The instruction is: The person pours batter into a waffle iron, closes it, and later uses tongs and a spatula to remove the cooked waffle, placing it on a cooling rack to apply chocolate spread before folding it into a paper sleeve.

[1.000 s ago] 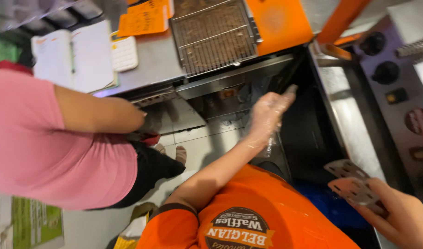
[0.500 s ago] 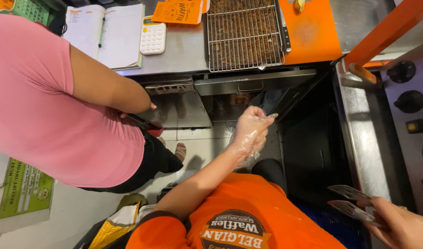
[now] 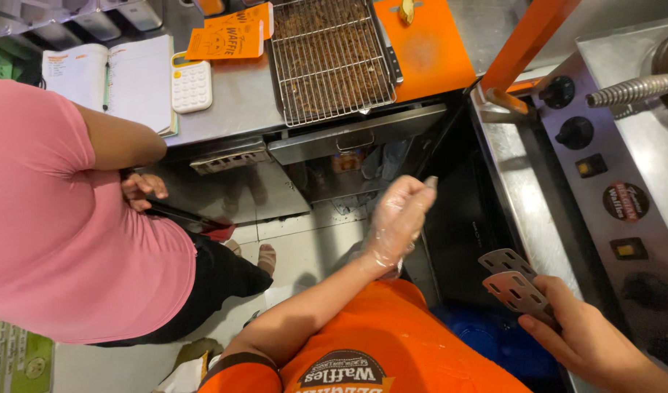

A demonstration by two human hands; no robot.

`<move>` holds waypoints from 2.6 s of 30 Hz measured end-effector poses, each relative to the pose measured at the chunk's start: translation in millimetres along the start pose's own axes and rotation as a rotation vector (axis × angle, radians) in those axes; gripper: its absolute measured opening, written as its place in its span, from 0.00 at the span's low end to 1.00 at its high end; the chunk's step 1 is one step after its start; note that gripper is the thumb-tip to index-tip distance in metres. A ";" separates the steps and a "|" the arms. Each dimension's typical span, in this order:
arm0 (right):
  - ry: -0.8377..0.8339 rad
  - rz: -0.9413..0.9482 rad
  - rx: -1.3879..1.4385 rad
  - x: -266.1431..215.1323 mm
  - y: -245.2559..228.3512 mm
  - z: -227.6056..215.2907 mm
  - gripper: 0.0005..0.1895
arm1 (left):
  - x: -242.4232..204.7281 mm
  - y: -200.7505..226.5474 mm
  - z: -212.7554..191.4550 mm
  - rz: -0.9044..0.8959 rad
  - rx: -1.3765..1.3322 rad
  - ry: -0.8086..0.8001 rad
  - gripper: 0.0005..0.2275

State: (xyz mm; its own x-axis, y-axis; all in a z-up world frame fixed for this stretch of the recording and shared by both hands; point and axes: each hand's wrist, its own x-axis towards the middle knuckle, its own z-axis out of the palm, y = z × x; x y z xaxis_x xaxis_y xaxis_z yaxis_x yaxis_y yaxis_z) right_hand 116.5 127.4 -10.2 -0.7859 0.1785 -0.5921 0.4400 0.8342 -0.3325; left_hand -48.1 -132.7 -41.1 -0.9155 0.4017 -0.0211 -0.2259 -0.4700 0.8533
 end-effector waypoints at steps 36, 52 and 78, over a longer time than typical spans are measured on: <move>0.470 -0.151 -0.012 9.2 21.8 23.4 0.32 | -32.7 -10.3 11.1 0.559 0.904 -0.422 0.09; 0.481 -0.135 -0.138 32.2 49.0 38.6 0.31 | -29.7 -9.4 11.7 0.481 0.798 -0.462 0.03; 0.644 -0.438 -0.128 66.2 98.6 37.3 0.29 | -13.0 5.7 11.1 1.072 0.973 -0.273 0.08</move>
State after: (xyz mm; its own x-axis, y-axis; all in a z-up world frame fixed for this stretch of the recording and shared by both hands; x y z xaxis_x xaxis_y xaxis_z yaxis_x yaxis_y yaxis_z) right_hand 124.0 202.0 -109.6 -0.9903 0.0541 0.1278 0.0094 0.9451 -0.3267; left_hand -33.8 -131.9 -30.2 -0.3821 0.3947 0.8356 0.9136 0.0251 0.4059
